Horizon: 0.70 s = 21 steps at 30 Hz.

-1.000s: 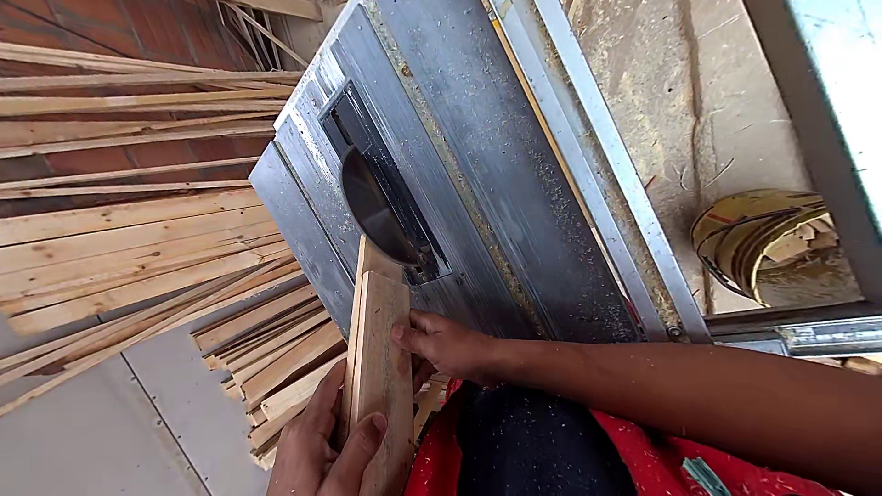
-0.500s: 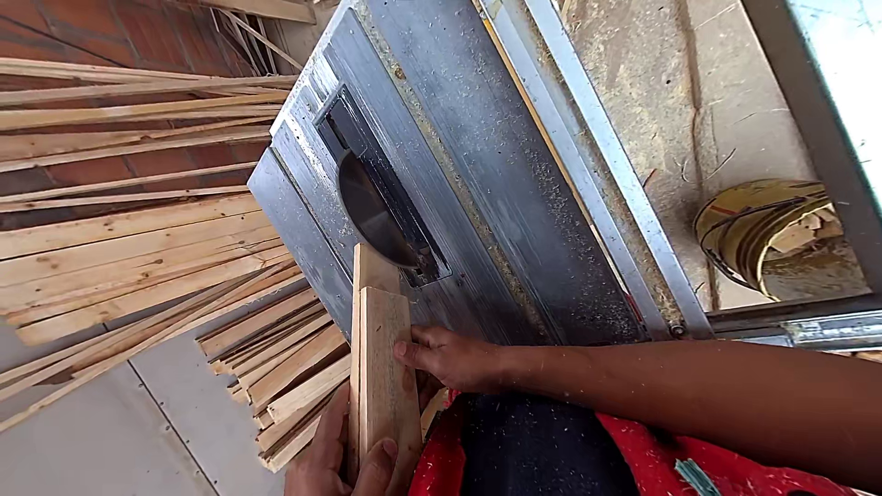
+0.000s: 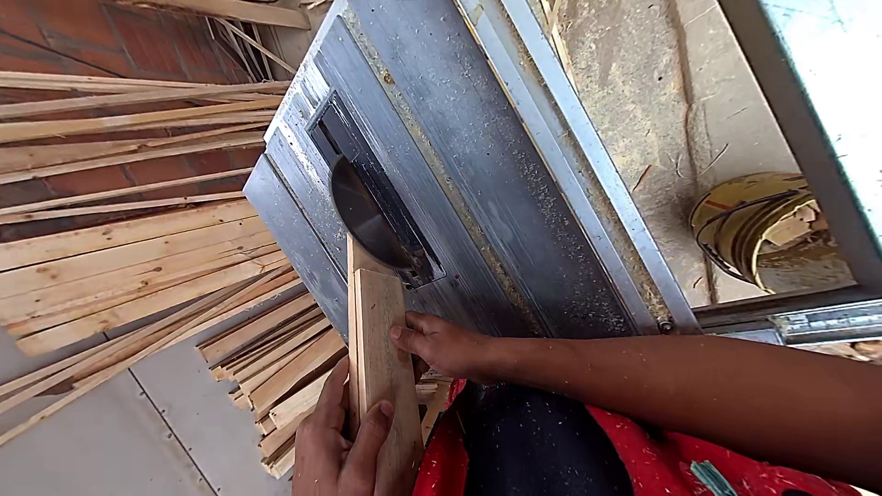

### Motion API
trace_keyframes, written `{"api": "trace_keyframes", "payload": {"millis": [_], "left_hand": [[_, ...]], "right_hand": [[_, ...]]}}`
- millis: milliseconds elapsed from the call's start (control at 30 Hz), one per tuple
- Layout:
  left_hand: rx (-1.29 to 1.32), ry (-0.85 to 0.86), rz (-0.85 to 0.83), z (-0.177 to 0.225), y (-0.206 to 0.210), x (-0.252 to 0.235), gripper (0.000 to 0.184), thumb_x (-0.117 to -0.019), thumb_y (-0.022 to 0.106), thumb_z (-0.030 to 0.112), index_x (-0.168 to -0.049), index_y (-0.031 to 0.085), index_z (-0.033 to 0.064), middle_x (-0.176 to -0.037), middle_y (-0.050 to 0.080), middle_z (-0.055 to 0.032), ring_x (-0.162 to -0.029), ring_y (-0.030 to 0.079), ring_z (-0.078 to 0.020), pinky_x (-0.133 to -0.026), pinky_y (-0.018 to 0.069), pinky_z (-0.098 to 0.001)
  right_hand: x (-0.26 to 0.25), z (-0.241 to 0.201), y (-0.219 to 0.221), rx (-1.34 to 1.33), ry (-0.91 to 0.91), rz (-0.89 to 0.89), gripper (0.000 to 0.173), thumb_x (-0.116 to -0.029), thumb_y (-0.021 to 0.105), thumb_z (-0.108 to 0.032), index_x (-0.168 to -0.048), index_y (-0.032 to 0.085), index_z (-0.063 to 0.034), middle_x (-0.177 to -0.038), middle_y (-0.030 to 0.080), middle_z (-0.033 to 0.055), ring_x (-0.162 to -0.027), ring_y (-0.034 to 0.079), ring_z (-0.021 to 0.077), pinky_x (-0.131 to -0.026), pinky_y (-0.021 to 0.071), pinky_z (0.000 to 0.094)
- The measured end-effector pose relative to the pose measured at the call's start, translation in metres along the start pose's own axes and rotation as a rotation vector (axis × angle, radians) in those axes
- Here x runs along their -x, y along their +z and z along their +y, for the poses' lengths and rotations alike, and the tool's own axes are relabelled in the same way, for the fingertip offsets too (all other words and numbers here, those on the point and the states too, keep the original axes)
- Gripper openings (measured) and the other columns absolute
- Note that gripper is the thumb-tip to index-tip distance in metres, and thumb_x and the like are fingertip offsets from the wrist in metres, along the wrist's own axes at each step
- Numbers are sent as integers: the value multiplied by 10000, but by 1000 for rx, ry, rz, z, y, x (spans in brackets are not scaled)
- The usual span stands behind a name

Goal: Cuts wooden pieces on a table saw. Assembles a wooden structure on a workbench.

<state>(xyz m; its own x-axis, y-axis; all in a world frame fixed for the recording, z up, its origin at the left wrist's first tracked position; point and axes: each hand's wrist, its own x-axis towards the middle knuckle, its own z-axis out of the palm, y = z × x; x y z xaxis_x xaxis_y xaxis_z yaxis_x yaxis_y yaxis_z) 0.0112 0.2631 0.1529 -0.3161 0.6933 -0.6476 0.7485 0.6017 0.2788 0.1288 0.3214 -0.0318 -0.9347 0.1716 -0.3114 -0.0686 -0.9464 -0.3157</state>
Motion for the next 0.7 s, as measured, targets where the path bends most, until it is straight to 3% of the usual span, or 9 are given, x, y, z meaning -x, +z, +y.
{"api": "trace_keyframes", "payload": {"millis": [467, 700], "left_hand": [[91, 19, -6, -8, -1, -15, 673, -923, 590, 152, -1504, 351, -86, -1049, 749, -89, -848, 755, -206, -722, 658, -383], [77, -4, -3, -6, -13, 13, 706, -909, 619, 151, -1546, 355, 0, -1084, 756, -79, -877, 761, -223, -735, 661, -392]], "right_hand": [[-4, -4, -1, -14, -42, -1, 379, -1116, 418, -274, -1359, 491, 8, -1159, 660, 130, -992, 685, 125, -898, 570, 302], [-2, -1, 2, -34, -13, -88, 387, -1118, 415, -284, -1348, 499, 16, -1159, 663, 122, -993, 699, 138, -879, 597, 330]]}}
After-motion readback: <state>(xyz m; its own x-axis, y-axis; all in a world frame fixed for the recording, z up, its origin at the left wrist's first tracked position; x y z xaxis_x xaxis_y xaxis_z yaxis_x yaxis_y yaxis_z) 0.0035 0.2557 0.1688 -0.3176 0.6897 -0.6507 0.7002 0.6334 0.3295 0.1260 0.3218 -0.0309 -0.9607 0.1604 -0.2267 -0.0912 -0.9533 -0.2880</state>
